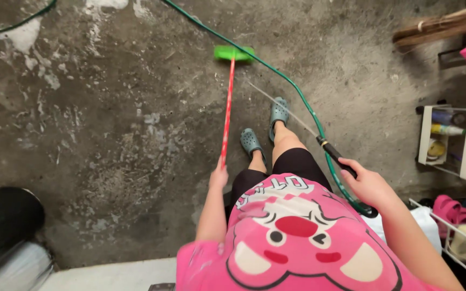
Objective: The person is scrubbing the floor with a brush and spraying it with water.
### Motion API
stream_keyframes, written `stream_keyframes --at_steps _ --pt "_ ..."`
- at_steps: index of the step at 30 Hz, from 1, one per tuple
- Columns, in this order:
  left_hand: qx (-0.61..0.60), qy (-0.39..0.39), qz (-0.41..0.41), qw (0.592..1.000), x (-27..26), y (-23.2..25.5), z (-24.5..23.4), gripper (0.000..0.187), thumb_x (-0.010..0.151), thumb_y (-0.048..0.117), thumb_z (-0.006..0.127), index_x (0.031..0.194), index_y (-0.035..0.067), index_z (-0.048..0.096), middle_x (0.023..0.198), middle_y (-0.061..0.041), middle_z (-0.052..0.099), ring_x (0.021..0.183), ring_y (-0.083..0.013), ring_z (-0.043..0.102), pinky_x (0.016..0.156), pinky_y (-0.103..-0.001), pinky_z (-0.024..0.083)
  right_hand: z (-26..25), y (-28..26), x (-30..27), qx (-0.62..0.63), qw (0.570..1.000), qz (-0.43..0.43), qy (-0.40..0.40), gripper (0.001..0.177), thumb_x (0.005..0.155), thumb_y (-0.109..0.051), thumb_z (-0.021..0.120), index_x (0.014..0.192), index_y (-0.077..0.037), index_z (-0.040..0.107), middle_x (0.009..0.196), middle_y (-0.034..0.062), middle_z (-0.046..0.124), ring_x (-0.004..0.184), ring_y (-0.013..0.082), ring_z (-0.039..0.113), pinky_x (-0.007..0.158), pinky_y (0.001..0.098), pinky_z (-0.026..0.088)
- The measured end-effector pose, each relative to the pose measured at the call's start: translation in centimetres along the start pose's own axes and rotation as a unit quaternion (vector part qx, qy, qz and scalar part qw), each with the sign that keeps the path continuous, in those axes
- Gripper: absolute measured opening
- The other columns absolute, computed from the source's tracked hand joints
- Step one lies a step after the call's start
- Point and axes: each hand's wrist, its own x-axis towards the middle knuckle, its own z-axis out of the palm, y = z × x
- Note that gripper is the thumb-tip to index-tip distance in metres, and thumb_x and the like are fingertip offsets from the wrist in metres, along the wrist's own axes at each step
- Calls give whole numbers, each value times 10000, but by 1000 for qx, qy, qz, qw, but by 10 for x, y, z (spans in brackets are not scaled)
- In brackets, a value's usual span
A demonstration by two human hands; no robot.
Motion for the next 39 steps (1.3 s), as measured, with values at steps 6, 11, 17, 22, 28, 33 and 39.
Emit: stream_keyframes --at_steps 6,11,17,22,28,33,39 --pt "55 2 5 998 -159 -174 32 614 1045 350 375 1609 441 150 888 -280 715 813 -476 719 696 -567 561 -25 -58 -4 15 999 32 -2 505 996 -426 546 1499 -383 515 746 267 703 749 443 732 731 502 567" --pt "-24 26 -23 999 -129 -140 47 570 1034 392 418 1574 455 250 1032 -283 693 948 -482 689 800 -549 551 -1 -58 18 6 999 -40 15 490 980 -433 559 1465 -371 533 811 262 711 826 438 724 764 498 566" --pt "-87 75 17 993 47 -13 -24 487 1078 395 359 1565 403 361 1119 -302 688 1063 -469 672 900 -531 530 8 -75 47 -26 996 -83 31 478 970 -438 570 1439 -347 544 893 258 726 903 452 705 804 509 559" --pt "-233 101 90 963 162 66 -98 472 1077 366 473 1547 344 428 966 -136 609 793 -282 594 653 -410 483 2 -121 62 -43 992 -111 39 474 964 -437 582 1426 -333 550 948 238 732 919 458 700 809 513 560" --pt "-381 -185 71 903 24 60 -155 950 908 37 597 1592 425 63 574 -75 522 386 -219 510 379 -388 435 -8 -148 61 -79 985 -137 68 478 983 -407 585 1449 -311 538 944 224 737 914 448 701 804 518 550" --pt "-405 -68 55 910 -69 -33 -93 634 1052 177 468 1610 389 253 612 -14 511 393 -133 472 350 -314 419 -17 -180 52 -100 982 -155 48 476 993 -399 580 1457 -300 539 996 216 743 957 432 702 830 508 547" --pt "-154 111 40 981 -86 -59 -37 534 1044 288 539 1556 373 413 1100 -238 724 950 -406 705 785 -463 562 -29 -192 71 -80 976 -194 63 478 981 -389 585 1446 -285 543 1066 222 734 999 443 688 850 508 541"
